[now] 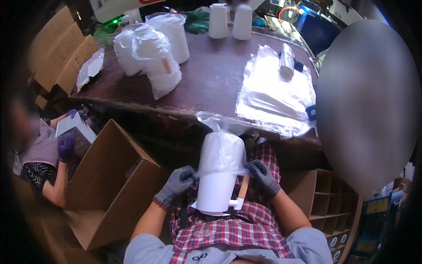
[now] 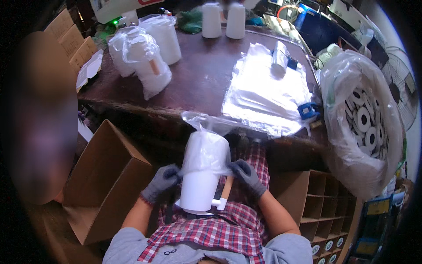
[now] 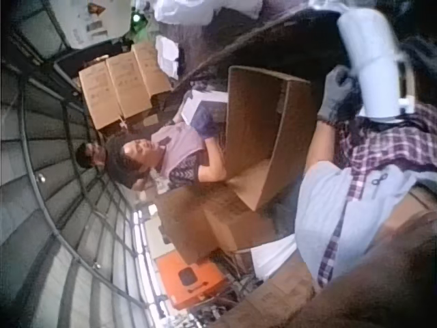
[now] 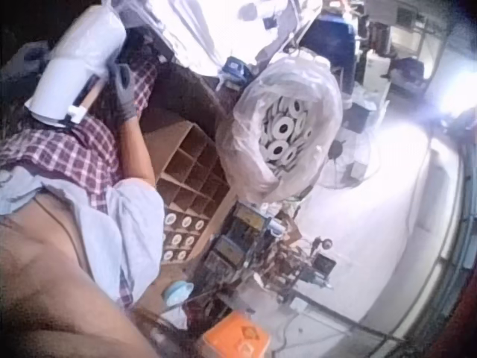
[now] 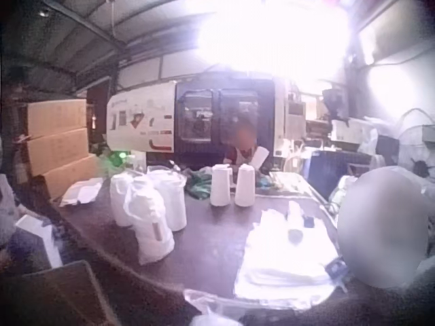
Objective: The person assembles white plastic pitchers by inserting a wooden handle and a circular base into each unit. They repeatedly pick up pitchers, insert the components, and place the finished units on the table. A coworker packs items into boxes nearby.
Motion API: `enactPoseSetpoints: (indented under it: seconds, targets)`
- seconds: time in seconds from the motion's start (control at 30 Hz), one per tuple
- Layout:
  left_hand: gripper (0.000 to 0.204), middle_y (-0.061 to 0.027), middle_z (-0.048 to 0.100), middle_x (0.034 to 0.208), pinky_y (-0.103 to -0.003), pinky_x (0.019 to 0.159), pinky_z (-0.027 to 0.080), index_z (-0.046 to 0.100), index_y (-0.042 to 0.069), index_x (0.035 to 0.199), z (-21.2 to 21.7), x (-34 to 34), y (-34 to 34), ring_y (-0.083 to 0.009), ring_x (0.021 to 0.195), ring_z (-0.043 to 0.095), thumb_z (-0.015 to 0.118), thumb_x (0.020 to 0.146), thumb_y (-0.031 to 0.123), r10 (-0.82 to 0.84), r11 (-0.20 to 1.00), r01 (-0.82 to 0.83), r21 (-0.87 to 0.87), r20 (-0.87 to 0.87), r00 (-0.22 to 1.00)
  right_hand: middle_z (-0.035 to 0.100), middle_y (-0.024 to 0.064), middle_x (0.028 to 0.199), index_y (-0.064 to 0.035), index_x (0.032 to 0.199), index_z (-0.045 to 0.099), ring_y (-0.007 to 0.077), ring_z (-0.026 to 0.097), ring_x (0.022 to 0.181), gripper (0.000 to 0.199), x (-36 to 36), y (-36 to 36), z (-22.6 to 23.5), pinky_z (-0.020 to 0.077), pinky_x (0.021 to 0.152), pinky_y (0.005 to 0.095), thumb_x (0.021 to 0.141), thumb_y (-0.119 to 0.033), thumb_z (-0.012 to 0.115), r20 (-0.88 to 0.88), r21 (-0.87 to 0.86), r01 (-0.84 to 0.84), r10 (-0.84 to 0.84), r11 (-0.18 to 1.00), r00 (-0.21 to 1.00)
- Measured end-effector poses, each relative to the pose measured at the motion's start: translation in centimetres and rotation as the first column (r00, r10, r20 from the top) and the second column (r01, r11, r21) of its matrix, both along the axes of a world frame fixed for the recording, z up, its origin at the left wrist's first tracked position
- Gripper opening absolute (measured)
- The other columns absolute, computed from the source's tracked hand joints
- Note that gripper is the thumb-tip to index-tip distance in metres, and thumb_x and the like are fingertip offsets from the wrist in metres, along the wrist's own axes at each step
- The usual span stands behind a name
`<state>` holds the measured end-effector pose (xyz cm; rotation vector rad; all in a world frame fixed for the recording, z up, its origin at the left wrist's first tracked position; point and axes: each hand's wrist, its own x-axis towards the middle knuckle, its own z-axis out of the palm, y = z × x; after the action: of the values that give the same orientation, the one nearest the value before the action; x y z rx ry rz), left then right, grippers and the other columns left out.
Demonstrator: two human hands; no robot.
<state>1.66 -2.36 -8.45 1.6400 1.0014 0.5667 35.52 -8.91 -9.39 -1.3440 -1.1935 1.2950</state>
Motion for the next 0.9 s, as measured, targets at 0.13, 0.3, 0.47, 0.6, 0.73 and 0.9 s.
enactPoseSetpoints:
  seconds: [0.13, 0.3, 0.47, 0.6, 0.73, 0.9]
  targets:
    - [0.027, -0.0127, 0.063, 0.093, -0.033, 0.076, 0.051, 0.066, 0.0, 0.099, 1.9, -4.2, -5.9, -0.0254, 0.085, 0.064, 0.069, 0.079, 0.017, -0.24, 0.963, 0.252, 0.096, -0.126, 0.963, 0.063, 0.008, 0.111, -0.0036, 0.131, 0.052, 0.0189, 0.059, 0.104, 0.046, -1.0, -7.8, 0.6, 0.0465, 0.092, 0.0323, 0.091, -0.02, 0.068, -0.243, -0.097, 0.014, -0.037, 0.995, 0.969]
    - [0.027, -0.0142, 0.065, 0.097, -0.036, 0.077, 0.053, 0.067, 0.002, 0.099, 5.6, -4.9, -9.0, -0.0291, 0.086, 0.065, 0.07, 0.08, 0.021, -0.29, 0.955, 0.27, -0.123, -0.2, 0.936, 0.049, 0.0173, 0.137, -0.0125, 0.14, 0.05, 0.0355, 0.05, 0.123, 0.069, -0.8, -9.4, 3.4, 0.0393, 0.102, 0.0499, 0.078, -0.026, 0.076, 0.748, 0.217, -0.4, 0.112, 0.89, 0.654]
    - [0.027, -0.0156, 0.066, 0.102, -0.037, 0.076, 0.054, 0.069, 0.005, 0.101, 7.3, -1.9, -9.4, -0.0314, 0.087, 0.066, 0.07, 0.084, 0.026, -0.411, 0.877, 0.467, 0.117, -0.321, 0.853, 0.032, 0.0221, 0.153, -0.0169, 0.143, 0.043, 0.0443, 0.034, 0.137, 0.078, -2.4, -5.4, 3.3, 0.0335, 0.109, 0.056, 0.073, -0.028, 0.076, 0.923, 0.153, -0.587, 0.098, 0.795, 0.373]
    - [0.023, -0.0155, 0.065, 0.094, -0.04, 0.07, 0.053, 0.067, 0.005, 0.098, 10.2, 0.3, -9.1, -0.0334, 0.08, 0.066, 0.07, 0.085, 0.024, -0.319, 0.88, 0.402, 0.254, -0.312, 0.895, 0.035, 0.0179, 0.152, -0.0126, 0.128, 0.052, 0.0373, 0.061, 0.109, 0.057, -4.0, -2.7, -0.5, 0.0519, 0.087, 0.0454, 0.077, -0.029, 0.07, 0.842, 0.119, -0.546, 0.207, 0.829, 0.498]
    - [0.017, -0.0159, 0.062, 0.085, -0.045, 0.062, 0.05, 0.062, 0.005, 0.094, 13.0, 2.2, -6.1, -0.0357, 0.071, 0.064, 0.071, 0.082, 0.014, 0.026, 0.71, 0.122, 0.694, -0.199, 0.98, 0.058, 0.0177, 0.13, -0.0048, 0.12, 0.056, 0.0388, 0.065, 0.1, 0.05, -4.5, -1.1, 1.0, 0.0539, 0.082, 0.044, 0.079, -0.027, 0.073, 0.507, 0.306, -0.314, 0.125, 0.899, 0.853]
    - [0.031, -0.0181, 0.064, 0.108, -0.045, 0.082, 0.052, 0.062, 0.003, 0.108, 16.4, 4.6, -3.6, -0.0361, 0.097, 0.065, 0.074, 0.081, 0.01, 0.206, 0.52, -0.314, 0.795, 0.24, 0.949, 0.07, 0.0125, 0.102, 0.0044, 0.123, 0.059, 0.0136, 0.065, 0.092, 0.047, -5.3, 1.3, 6.8, 0.0535, 0.08, 0.032, 0.089, -0.025, 0.072, 0.144, 0.316, -0.155, 0.114, 0.936, 0.983]
